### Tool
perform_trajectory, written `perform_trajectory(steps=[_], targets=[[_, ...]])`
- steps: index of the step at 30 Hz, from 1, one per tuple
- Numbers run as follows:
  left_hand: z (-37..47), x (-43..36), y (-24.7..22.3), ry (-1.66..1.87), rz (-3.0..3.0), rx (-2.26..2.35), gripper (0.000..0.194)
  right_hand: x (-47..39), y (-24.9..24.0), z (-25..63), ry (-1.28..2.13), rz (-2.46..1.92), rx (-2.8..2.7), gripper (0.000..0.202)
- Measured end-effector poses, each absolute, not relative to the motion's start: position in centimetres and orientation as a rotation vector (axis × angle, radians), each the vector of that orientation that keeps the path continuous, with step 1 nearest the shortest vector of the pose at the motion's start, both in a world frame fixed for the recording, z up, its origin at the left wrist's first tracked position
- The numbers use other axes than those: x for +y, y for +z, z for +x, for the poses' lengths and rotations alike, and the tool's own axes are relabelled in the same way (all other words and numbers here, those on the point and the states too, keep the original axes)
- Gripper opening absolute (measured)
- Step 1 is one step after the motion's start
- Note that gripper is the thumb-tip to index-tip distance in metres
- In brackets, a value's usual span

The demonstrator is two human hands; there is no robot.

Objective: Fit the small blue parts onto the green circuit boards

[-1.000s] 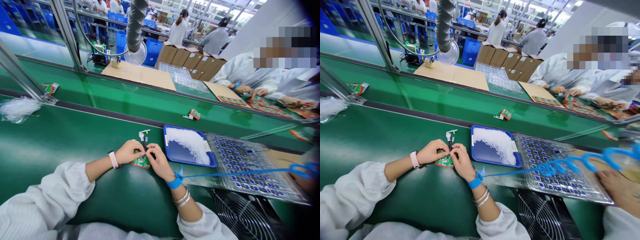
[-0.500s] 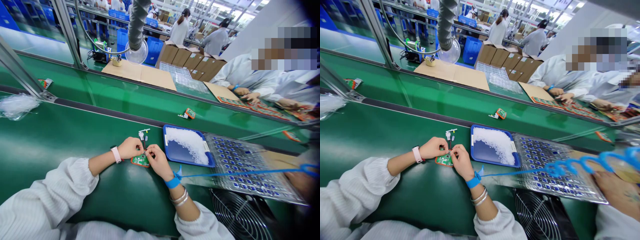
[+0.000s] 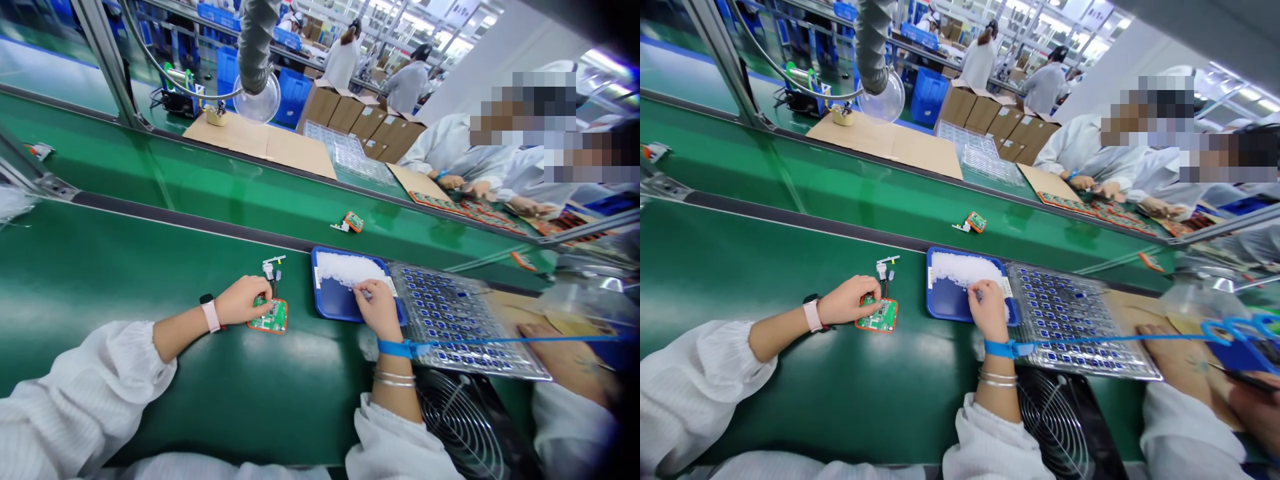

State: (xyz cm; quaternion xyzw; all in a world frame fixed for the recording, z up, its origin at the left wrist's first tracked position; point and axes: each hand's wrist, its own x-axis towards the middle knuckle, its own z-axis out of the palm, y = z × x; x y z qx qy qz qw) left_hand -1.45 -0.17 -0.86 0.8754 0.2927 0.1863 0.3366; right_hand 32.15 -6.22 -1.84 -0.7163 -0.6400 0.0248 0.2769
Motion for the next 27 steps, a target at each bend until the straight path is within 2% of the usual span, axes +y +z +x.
perform_trajectory(steps=[27], targets=[[-1.61,-0.21,-0.86,0.511,2.302,0.702,0.005,-6.07,-2.42,31.67,0.156,-1.911,-1.744,0.017]])
